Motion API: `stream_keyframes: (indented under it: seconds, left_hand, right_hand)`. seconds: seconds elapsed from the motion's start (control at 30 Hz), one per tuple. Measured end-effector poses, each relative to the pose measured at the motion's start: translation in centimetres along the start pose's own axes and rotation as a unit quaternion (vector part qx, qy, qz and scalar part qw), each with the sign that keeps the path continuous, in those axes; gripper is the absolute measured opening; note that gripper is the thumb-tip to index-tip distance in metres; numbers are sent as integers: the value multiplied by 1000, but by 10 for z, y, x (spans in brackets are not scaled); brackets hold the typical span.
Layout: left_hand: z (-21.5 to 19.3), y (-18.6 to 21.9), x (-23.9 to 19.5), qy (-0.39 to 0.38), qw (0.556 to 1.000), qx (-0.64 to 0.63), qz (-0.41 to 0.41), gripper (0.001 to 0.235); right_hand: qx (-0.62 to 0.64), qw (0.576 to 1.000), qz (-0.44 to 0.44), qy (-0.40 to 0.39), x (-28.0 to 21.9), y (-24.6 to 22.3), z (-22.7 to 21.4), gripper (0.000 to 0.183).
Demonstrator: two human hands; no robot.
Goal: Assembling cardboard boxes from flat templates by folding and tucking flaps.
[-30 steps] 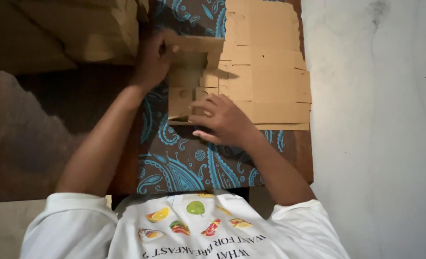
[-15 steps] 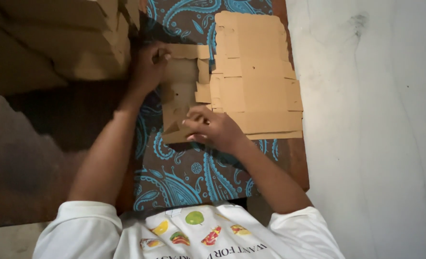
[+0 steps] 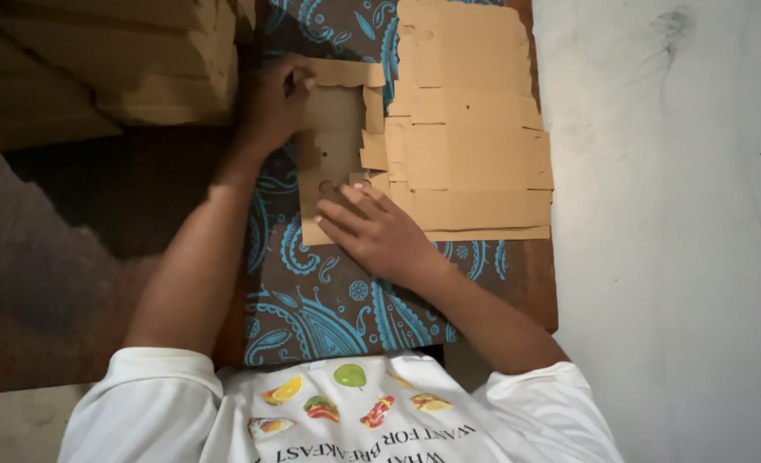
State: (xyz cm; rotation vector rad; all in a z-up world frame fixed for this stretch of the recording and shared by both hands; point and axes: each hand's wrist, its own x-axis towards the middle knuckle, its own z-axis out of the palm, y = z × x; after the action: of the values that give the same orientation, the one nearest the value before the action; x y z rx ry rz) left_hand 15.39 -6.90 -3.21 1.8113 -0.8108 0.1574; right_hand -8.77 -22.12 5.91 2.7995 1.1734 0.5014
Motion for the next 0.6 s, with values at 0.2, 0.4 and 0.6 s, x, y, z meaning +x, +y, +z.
stream_keyframes:
  seconds: [0.2, 0.4, 0.6]
  left_hand:
    - [1, 14, -1, -1, 999, 19, -31, 17]
    - [1, 56, -6, 45, 976, 205, 53, 14]
    - [21, 46, -9, 29, 961, 272, 41, 28]
  right_hand:
    - [26, 996, -8, -89, 1, -5, 4, 69]
    - [-50, 995, -55, -64, 5, -12, 7, 66]
    - [-59, 994, -65, 59, 23, 19, -6, 40]
